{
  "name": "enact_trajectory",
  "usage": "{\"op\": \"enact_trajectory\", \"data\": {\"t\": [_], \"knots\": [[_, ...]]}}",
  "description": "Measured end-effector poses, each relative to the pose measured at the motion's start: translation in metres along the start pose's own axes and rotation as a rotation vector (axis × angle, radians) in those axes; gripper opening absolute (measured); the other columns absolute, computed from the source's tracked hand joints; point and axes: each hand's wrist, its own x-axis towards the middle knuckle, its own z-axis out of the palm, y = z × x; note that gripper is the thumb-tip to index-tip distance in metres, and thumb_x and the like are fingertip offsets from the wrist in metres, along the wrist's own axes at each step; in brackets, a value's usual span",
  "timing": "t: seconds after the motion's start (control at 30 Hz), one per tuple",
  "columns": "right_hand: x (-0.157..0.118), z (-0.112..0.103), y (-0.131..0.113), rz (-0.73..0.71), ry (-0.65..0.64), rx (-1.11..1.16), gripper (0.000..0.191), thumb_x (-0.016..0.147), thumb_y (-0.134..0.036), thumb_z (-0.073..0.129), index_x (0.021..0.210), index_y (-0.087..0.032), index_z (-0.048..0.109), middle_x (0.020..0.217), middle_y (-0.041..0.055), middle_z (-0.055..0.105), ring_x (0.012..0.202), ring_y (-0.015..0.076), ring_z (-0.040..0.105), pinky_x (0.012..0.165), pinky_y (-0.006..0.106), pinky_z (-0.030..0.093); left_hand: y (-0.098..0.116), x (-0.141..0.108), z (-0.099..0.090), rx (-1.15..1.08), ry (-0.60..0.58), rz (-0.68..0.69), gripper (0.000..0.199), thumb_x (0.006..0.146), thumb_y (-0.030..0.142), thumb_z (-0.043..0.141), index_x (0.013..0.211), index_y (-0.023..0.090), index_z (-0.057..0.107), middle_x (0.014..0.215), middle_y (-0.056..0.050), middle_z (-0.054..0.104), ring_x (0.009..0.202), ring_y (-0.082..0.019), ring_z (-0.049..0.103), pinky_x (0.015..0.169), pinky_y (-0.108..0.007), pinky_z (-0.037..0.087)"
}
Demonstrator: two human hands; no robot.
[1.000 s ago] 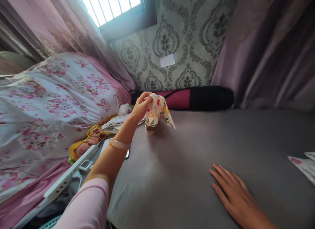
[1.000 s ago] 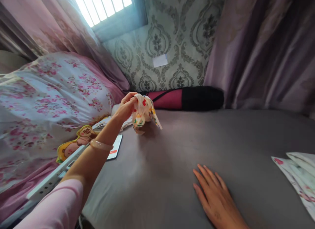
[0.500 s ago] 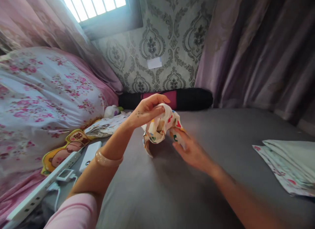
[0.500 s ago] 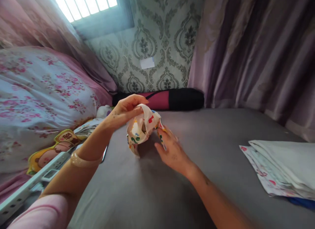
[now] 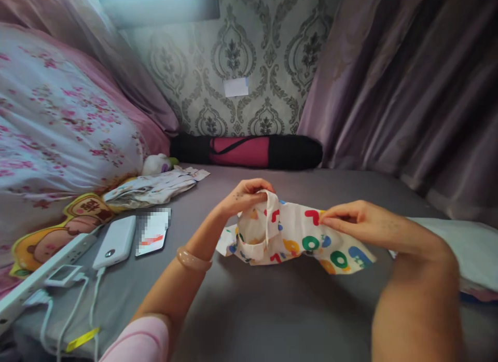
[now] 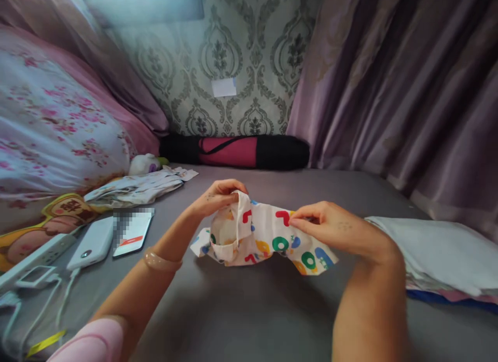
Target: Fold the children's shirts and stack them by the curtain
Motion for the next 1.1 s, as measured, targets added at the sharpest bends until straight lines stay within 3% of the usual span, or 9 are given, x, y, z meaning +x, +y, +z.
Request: {"op": "enact_trajectory", "data": {"t": [0.17, 0.27, 0.37, 0.5, 0.6, 0.77, 0.93, 1.1], "knots": [[0.026, 0.017, 0.014, -0.127, 0.274, -0.175, 0.024, 0.079, -0.038, 0.062, 0.096, -0.027, 0.076, 0.098, 0.0023, 0.074, 0.090, 0.0252, 0.067, 0.080, 0.034, 0.053, -0.041, 0.006, 0.014, -0.080, 0.037, -0.211, 0.032, 0.066, 0.040, 0.078, 0.084, 0.015, 0.071, 0.073, -0.002, 0.067, 0.062, -0.011, 0.058, 0.060, -0.022, 0.045], [0.049, 0.036, 0.013, -0.185, 0.187, -0.099, 0.029, 0.085, -0.037, 0.056, 0.107, -0.026, 0.072, 0.101, 0.0022, 0.073, 0.091, 0.0226, 0.066, 0.083, 0.034, 0.051, -0.044, 0.006, 0.016, -0.070, -0.001, -0.250, 0.036, 0.067, 0.045, 0.077, 0.088, 0.015, 0.073, 0.075, -0.003, 0.069, 0.064, -0.012, 0.059, 0.061, -0.022, 0.045], [0.066, 0.051, 0.016, -0.223, 0.075, 0.018, 0.030, 0.086, -0.039, 0.056, 0.106, -0.022, 0.070, 0.096, 0.0028, 0.072, 0.088, 0.0196, 0.065, 0.080, 0.031, 0.052, -0.041, 0.006, 0.014, 0.020, -0.046, -0.266, 0.039, 0.072, 0.051, 0.072, 0.086, 0.014, 0.073, 0.070, -0.002, 0.066, 0.058, -0.010, 0.055, 0.055, -0.020, 0.041], [0.074, 0.059, 0.022, -0.189, 0.029, 0.123, 0.033, 0.083, -0.044, 0.061, 0.104, -0.019, 0.068, 0.091, 0.0041, 0.072, 0.082, 0.0177, 0.065, 0.072, 0.028, 0.052, -0.040, 0.005, 0.013, 0.144, -0.031, -0.254, 0.038, 0.074, 0.052, 0.069, 0.082, 0.015, 0.071, 0.063, 0.001, 0.061, 0.053, -0.008, 0.048, 0.048, -0.019, 0.035], [0.072, 0.059, 0.021, -0.169, 0.039, 0.094, 0.031, 0.080, -0.044, 0.064, 0.094, -0.018, 0.071, 0.089, 0.0042, 0.072, 0.077, 0.0164, 0.064, 0.063, 0.024, 0.049, -0.040, 0.002, 0.011, 0.150, -0.017, -0.234, 0.035, 0.076, 0.049, 0.068, 0.089, 0.017, 0.070, 0.075, -0.003, 0.066, 0.062, -0.011, 0.054, 0.054, -0.020, 0.040], [0.066, 0.047, 0.026, -0.042, 0.053, 0.169, 0.036, 0.076, -0.052, 0.064, 0.076, -0.017, 0.070, 0.067, -0.0001, 0.066, 0.053, 0.0111, 0.055, 0.044, 0.020, 0.037, -0.030, -0.008, 0.001, 0.199, 0.072, -0.192, 0.035, 0.081, 0.046, 0.065, 0.099, 0.016, 0.067, 0.094, -0.007, 0.068, 0.082, -0.015, 0.061, 0.070, -0.024, 0.047], [0.061, 0.029, 0.039, 0.064, 0.313, 0.374, 0.038, 0.071, -0.055, 0.069, 0.083, -0.019, 0.071, 0.072, 0.0026, 0.070, 0.057, 0.0141, 0.060, 0.049, 0.024, 0.044, -0.018, -0.016, -0.007, 0.253, 0.055, -0.214, 0.038, 0.085, 0.049, 0.059, 0.104, 0.017, 0.067, 0.092, -0.005, 0.067, 0.081, -0.015, 0.060, 0.067, -0.023, 0.046], [0.059, 0.022, 0.049, 0.086, 0.354, 0.415, 0.039, 0.068, -0.055, 0.072, 0.085, -0.020, 0.071, 0.078, 0.0040, 0.072, 0.062, 0.0169, 0.063, 0.053, 0.026, 0.049, -0.019, -0.014, -0.007, 0.321, 0.028, -0.214, 0.047, 0.072, 0.044, 0.073, 0.110, 0.018, 0.063, 0.089, -0.004, 0.065, 0.080, -0.015, 0.059, 0.069, -0.026, 0.047]]}}
